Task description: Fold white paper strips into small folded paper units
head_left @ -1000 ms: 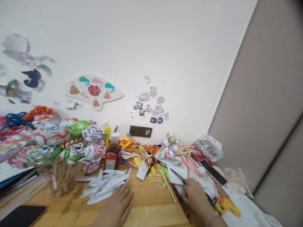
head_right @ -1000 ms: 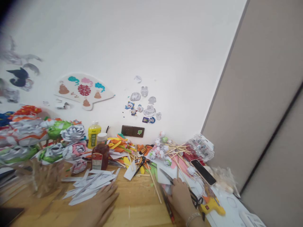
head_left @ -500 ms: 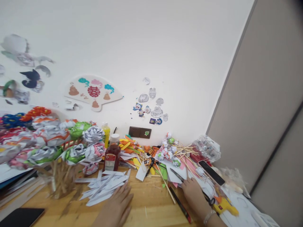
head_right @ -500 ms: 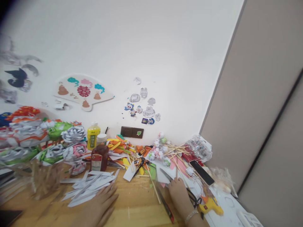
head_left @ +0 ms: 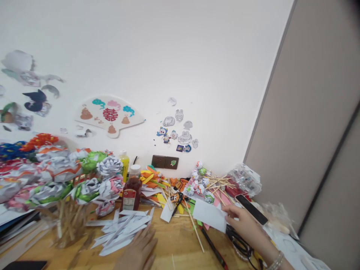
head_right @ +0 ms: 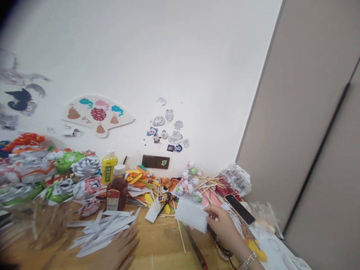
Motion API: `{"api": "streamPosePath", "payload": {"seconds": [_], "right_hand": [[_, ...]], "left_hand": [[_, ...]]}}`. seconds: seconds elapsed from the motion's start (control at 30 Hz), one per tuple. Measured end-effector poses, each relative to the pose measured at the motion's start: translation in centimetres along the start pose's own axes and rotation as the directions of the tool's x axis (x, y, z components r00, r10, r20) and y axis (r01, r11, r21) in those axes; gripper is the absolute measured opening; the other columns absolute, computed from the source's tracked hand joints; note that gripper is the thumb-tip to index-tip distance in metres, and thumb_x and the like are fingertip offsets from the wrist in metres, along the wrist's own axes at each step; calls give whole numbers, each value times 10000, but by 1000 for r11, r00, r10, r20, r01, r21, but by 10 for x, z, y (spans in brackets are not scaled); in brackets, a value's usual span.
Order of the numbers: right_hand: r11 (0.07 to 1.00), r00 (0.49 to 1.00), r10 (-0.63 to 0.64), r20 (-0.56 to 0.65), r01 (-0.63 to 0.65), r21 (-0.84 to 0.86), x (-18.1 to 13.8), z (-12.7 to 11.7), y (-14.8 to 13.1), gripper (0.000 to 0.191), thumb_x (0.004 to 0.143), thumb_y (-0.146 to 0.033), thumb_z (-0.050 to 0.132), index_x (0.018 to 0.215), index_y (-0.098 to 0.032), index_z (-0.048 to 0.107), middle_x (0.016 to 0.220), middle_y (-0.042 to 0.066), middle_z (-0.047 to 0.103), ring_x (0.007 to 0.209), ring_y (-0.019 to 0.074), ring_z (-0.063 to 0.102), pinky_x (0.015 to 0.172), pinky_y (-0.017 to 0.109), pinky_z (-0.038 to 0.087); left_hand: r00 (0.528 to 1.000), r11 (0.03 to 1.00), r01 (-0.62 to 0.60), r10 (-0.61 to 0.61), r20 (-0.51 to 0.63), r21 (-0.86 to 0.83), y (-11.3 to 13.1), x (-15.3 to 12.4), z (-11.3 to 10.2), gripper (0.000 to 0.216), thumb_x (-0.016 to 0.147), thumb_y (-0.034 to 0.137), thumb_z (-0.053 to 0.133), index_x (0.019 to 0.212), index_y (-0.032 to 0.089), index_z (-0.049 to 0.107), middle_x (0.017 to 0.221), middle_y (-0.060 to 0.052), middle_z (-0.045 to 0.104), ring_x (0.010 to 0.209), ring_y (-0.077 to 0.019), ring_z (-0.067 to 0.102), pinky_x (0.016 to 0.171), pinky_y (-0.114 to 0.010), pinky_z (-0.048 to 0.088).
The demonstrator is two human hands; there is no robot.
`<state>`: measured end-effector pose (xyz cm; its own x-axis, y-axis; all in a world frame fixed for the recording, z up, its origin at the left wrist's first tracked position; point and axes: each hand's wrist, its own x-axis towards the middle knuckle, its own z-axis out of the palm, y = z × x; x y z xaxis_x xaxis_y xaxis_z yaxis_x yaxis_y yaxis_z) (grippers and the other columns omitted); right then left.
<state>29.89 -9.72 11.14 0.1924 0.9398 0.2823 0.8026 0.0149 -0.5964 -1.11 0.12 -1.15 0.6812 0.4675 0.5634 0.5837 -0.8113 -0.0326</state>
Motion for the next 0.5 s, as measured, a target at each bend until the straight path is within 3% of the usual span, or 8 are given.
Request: {"api": "streamPosePath", "payload": {"seconds": [0.13, 0.23, 0.37, 0.5], "right_hand": [[922, 991, -24, 135, -30, 386, 3, 45, -13, 182, 601, -173, 493, 747, -131, 592, 670, 21, 630, 641, 172, 559, 590, 257, 411], [866, 984, -57, 171, -36, 499, 6, 92, -19, 192, 586, -142, 498, 747, -129, 600, 709, 30, 641, 668, 177, 570, 607, 266, 419], [926, 988, -77, 132, 22, 377, 7, 135, -26, 161, 619, -128, 454, 686, -139, 599, 672, 29, 626, 650, 171, 561, 596, 260, 416], [980, 992, -89, 90, 71, 184, 4, 150, -28, 215, 590, -85, 478, 760, -167, 583, 715, 16, 604, 669, 161, 542, 602, 240, 397]], "left_hand": [[1000, 998, 22, -21, 18, -56, 6, 3, -8, 372, 763, 327, 415, 1132, 286, 408, 1156, -6, 495, 1057, -190, 442, 855, -320, 419], [995, 992, 97, -98, -4, -81, 8, 4, -9, 407, 764, 326, 406, 1164, 256, 370, 1176, -22, 471, 1056, -191, 445, 839, -323, 432], [985, 984, 174, -173, 6, -46, 5, 4, -4, 414, 757, 314, 407, 1159, 217, 383, 1159, -45, 491, 1043, -201, 460, 831, -330, 440], [989, 989, 146, -145, 16, -6, 3, 2, 0, 384, 733, 265, 434, 1114, 218, 435, 1123, -31, 529, 1035, -209, 468, 819, -327, 454]]}}
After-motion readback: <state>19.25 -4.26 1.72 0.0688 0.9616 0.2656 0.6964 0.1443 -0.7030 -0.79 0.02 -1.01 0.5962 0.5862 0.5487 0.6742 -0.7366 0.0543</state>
